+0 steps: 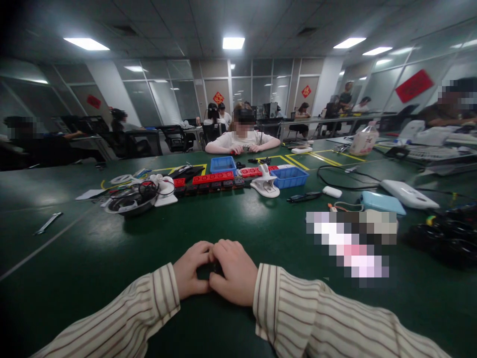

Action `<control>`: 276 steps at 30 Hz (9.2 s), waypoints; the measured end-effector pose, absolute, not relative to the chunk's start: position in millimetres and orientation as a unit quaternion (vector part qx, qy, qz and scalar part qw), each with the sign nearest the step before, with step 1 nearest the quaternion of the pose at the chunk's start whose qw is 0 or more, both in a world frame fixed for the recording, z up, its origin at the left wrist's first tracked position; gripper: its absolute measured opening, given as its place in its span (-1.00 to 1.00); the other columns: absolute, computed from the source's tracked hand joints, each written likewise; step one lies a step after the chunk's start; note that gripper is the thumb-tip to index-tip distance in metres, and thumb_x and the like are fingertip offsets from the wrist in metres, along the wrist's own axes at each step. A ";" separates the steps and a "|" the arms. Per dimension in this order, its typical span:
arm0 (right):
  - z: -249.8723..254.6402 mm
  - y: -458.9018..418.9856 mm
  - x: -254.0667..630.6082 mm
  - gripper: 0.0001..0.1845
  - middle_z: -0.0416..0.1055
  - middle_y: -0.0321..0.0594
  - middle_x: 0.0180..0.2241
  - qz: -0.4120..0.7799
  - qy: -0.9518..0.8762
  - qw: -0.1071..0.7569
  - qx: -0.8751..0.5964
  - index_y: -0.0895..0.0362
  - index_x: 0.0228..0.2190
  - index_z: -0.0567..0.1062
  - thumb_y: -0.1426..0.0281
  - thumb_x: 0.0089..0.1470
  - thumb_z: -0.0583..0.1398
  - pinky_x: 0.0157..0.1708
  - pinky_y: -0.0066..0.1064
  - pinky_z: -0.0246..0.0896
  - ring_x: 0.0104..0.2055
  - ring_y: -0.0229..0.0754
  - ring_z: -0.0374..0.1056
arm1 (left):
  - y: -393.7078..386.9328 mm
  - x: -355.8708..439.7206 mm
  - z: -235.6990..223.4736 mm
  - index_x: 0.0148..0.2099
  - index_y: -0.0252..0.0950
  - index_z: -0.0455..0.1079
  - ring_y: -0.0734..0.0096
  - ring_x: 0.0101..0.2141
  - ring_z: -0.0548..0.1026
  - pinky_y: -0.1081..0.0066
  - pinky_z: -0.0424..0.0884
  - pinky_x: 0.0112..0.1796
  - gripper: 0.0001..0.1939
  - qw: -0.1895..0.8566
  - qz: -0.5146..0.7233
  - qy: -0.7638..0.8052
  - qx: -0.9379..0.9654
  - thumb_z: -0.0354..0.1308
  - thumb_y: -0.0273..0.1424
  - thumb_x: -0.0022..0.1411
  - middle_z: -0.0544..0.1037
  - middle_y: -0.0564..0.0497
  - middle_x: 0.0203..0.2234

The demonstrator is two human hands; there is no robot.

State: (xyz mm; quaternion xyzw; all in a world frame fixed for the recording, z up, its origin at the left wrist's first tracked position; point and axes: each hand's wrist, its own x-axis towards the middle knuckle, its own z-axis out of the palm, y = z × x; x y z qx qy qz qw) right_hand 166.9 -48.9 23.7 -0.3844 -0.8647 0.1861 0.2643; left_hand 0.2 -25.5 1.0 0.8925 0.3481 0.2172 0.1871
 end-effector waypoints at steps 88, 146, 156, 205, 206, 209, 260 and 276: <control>23.9 -48.3 172.1 -0.77 0.36 -0.15 -0.24 0.159 -0.872 0.417 -0.200 0.16 -0.28 0.33 0.42 -0.05 0.01 -0.12 -0.21 0.04 -0.16 -0.14 0.19 | -36.9 6.2 1.9 -0.05 -0.25 0.27 0.06 -0.12 0.29 -0.10 -0.01 0.03 -0.11 0.105 0.224 0.430 0.868 0.31 0.01 -0.50 0.35 -0.06 -0.18; 22.0 -51.3 170.0 -0.68 0.31 -0.11 -0.28 0.138 -0.856 0.406 -0.289 0.18 -0.29 0.32 0.22 -0.04 0.07 -0.20 -0.21 0.08 -0.23 -0.11 0.17 | -35.8 2.5 1.6 -0.06 -0.30 0.23 0.04 -0.10 0.28 -0.01 0.09 0.01 -0.11 0.158 0.237 0.399 0.872 0.33 -0.01 -0.48 0.32 -0.12 -0.14; 20.7 -52.1 166.4 -0.85 0.25 -0.20 -0.40 0.130 -0.856 0.334 -0.372 0.16 -0.43 0.30 0.34 -0.09 0.12 -0.27 -0.28 0.06 -0.31 -0.16 0.12 | -35.7 5.3 1.2 -0.33 -0.26 0.34 0.24 -0.26 0.34 0.12 0.16 -0.03 -0.68 0.149 0.227 0.410 0.871 0.21 -0.36 -0.25 0.36 0.02 -0.35; 18.7 -50.9 167.1 -0.65 0.28 -0.17 -0.41 0.147 -0.845 0.374 -0.352 0.17 -0.43 0.32 0.11 -0.07 0.12 -0.29 -0.24 0.08 -0.33 -0.14 0.14 | -38.4 4.9 3.6 -0.23 -0.28 0.30 0.20 -0.26 0.33 -0.04 0.03 0.01 -0.28 0.134 0.203 0.421 0.874 0.27 0.07 -0.42 0.34 0.01 -0.35; 18.0 -50.8 166.4 -0.69 0.27 -0.19 -0.43 0.143 -0.848 0.360 -0.362 0.17 -0.46 0.32 0.15 -0.08 0.14 -0.30 -0.26 0.07 -0.34 -0.15 0.13 | -39.3 5.3 3.5 -0.26 -0.27 0.32 0.22 -0.26 0.34 -0.05 -0.01 0.03 -0.35 0.129 0.199 0.424 0.874 0.28 0.03 -0.39 0.34 0.03 -0.36; 19.1 -50.9 165.7 -0.82 0.28 -0.21 -0.44 0.145 -0.856 0.350 -0.351 0.16 -0.47 0.33 0.30 -0.08 0.15 -0.29 -0.27 0.06 -0.33 -0.17 0.14 | -39.5 4.7 2.6 -0.31 -0.24 0.34 0.27 -0.25 0.34 -0.04 -0.08 0.05 -0.56 0.125 0.193 0.423 0.876 0.29 -0.17 -0.28 0.35 0.05 -0.36; 23.5 -51.7 170.0 -0.77 0.28 -0.14 -0.25 0.221 -0.852 0.396 -0.262 0.14 -0.26 0.33 0.31 0.01 0.06 -0.16 -0.25 0.11 -0.17 -0.13 0.17 | -26.9 -1.0 1.0 -0.02 -0.26 0.24 0.15 -0.16 0.32 0.14 0.20 -0.07 -0.18 0.197 0.212 0.359 0.887 0.32 -0.05 -0.37 0.36 -0.06 -0.17; 24.7 -53.4 167.6 -0.81 0.33 -0.21 -0.39 0.195 -0.865 0.371 -0.278 0.13 -0.42 0.39 0.50 -0.17 0.06 -0.25 -0.24 0.10 -0.27 -0.16 0.18 | -26.5 -1.8 5.3 -0.42 -0.24 0.40 0.26 -0.22 0.33 0.26 0.25 -0.14 -0.73 0.182 0.208 0.331 0.902 0.30 -0.26 -0.24 0.39 0.04 -0.28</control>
